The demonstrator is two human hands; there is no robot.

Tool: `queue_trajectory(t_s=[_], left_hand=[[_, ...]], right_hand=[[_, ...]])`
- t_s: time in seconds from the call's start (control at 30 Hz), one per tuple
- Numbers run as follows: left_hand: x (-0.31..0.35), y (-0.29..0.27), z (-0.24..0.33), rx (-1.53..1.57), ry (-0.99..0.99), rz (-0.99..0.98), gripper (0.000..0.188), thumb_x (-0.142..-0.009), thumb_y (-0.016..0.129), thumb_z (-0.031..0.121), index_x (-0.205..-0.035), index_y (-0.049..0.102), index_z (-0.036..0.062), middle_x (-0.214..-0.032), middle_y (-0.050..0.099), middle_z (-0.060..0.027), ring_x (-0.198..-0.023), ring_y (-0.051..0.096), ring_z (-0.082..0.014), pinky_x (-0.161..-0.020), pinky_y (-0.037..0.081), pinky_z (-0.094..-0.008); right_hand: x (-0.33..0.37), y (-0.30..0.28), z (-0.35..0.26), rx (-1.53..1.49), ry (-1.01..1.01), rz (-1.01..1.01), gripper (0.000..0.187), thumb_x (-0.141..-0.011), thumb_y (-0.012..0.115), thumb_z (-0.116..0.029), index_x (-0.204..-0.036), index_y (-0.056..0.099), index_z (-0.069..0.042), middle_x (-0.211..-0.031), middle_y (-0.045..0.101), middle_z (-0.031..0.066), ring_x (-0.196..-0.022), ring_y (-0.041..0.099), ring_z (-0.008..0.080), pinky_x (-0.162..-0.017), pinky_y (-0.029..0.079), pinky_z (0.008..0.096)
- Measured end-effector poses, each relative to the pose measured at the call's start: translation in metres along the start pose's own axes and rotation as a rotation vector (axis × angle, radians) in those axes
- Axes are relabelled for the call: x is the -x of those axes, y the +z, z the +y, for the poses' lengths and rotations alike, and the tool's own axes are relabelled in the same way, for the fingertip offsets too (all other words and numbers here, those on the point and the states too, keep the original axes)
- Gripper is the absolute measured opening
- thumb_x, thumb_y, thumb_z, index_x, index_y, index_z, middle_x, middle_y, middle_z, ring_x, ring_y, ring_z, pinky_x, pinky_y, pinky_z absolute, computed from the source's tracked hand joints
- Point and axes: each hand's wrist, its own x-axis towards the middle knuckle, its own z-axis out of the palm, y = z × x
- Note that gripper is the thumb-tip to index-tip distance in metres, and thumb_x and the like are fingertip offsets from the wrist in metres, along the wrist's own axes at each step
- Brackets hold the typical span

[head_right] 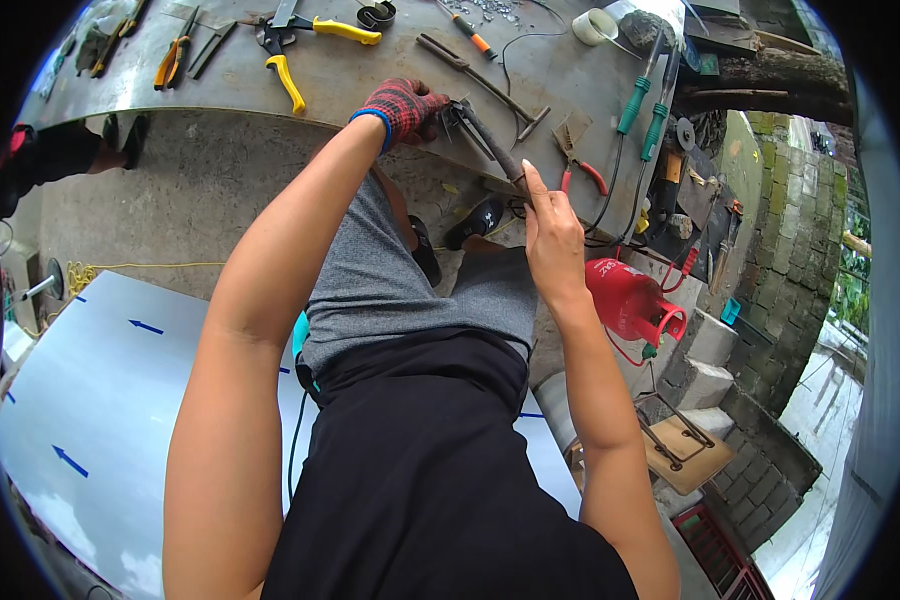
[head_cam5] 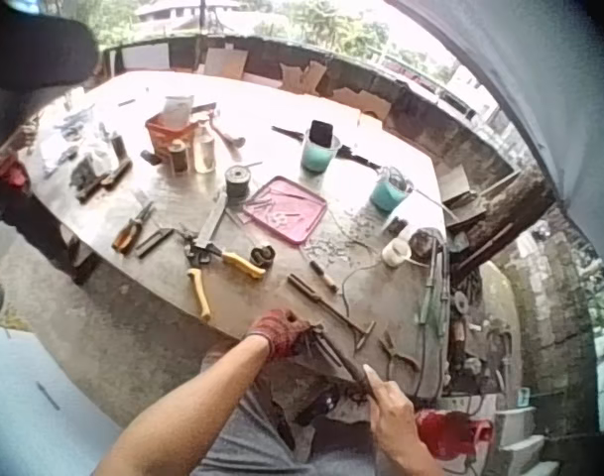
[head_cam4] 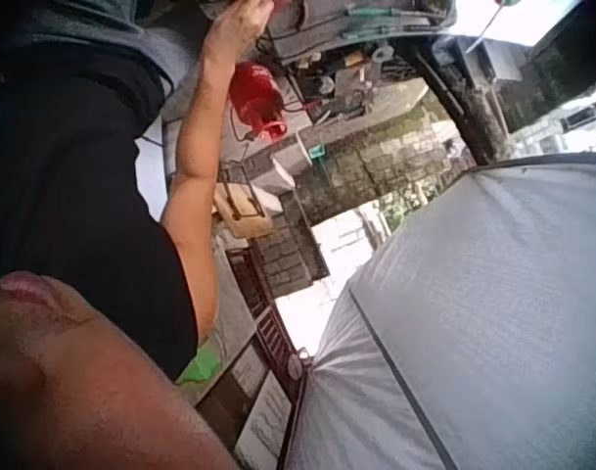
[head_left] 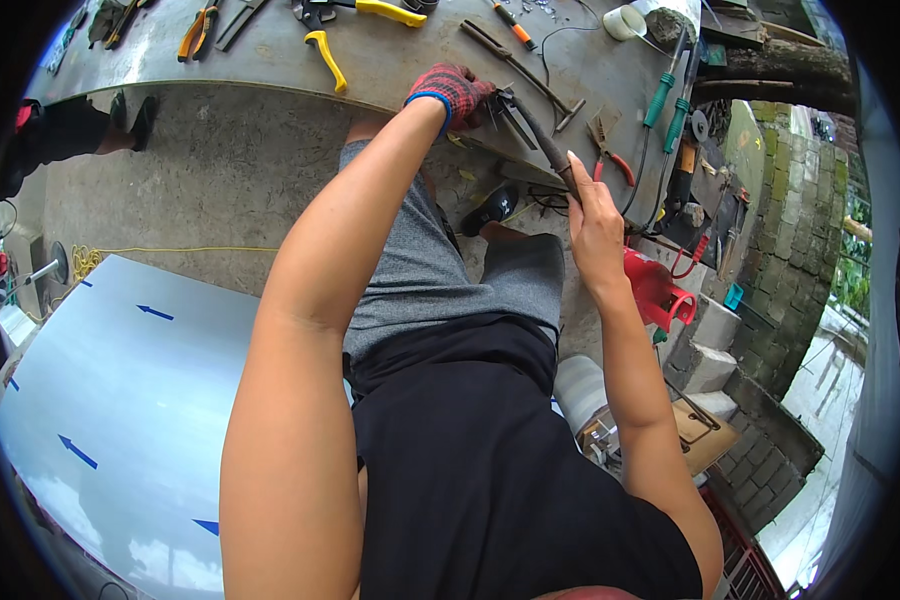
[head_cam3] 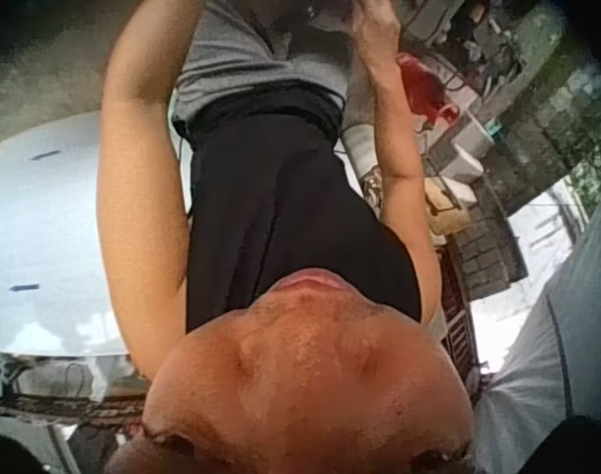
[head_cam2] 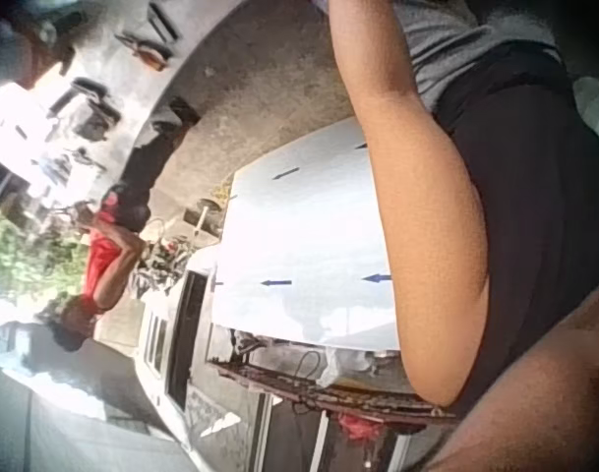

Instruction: The person assembles small metal components on a workbench, using a metal rod to tap and adjust the fit of a cylindrical piece. They repeatedly pick up, align, and tap the parts, occasionally using pliers to hold the assembly steady. The process involves iterative adjustments and checking the alignment of the metal pieces.

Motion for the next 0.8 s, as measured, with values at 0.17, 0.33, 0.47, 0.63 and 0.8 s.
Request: queue_trajectory(t_s=[0.17,0.33,0.47,0.63,0.8], left_hand=[[-0.001,0.001,-0.002,0.003,-0.024,0.003,0.042,-0.096,0.071,0.040,-0.123,0.071,0.0081,-0.088,0.079,-0.0115,-0.072,0.076,-0.0211,-0.069,0.061,-0.0340],[-0.001,0.000,-0.003,-0.013,0.011,0.010,0.042,-0.095,0.073,0.038,-0.123,0.070,0.0058,-0.091,0.077,-0.0116,-0.072,0.076,-0.0214,-0.067,0.062,-0.0352],[-0.006,0.000,-0.005,-0.036,0.010,0.013,0.042,-0.095,0.071,0.040,-0.123,0.071,0.0081,-0.088,0.079,-0.0111,-0.073,0.077,-0.0212,-0.069,0.062,-0.0346],[-0.002,-0.001,-0.005,-0.020,0.003,0.004,0.042,-0.096,0.070,0.041,-0.121,0.072,0.0084,-0.088,0.078,-0.0109,-0.075,0.077,-0.0212,-0.069,0.062,-0.0350],[-0.005,-0.001,-0.006,-0.049,-0.002,0.000,0.041,-0.096,0.069,0.042,-0.120,0.072,0.0094,-0.087,0.078,-0.0106,-0.072,0.076,-0.0213,-0.068,0.063,-0.0353]], right_hand=[[-0.004,-0.001,0.007,-0.019,-0.022,-0.014,0.067,-0.093,0.062,0.004,-0.154,0.049,-0.019,-0.105,0.063,0.0202,-0.090,0.065,0.0398,-0.082,0.049,0.0480],[-0.007,0.001,0.013,-0.028,-0.030,-0.015,0.066,-0.094,0.062,0.004,-0.154,0.049,-0.019,-0.104,0.063,0.0201,-0.091,0.065,0.0396,-0.082,0.049,0.0472],[-0.006,0.003,0.017,-0.009,-0.032,-0.027,0.066,-0.094,0.063,0.003,-0.154,0.049,-0.019,-0.105,0.063,0.0203,-0.091,0.065,0.0396,-0.083,0.050,0.0469],[-0.004,0.008,0.019,-0.028,-0.040,-0.014,0.065,-0.094,0.063,0.004,-0.154,0.050,-0.019,-0.107,0.064,0.0204,-0.092,0.065,0.0390,-0.083,0.050,0.0467],[-0.001,0.015,0.020,-0.028,-0.042,0.023,0.065,-0.094,0.063,0.005,-0.153,0.051,-0.018,-0.103,0.064,0.0196,-0.089,0.065,0.0371,-0.083,0.050,0.0459]])
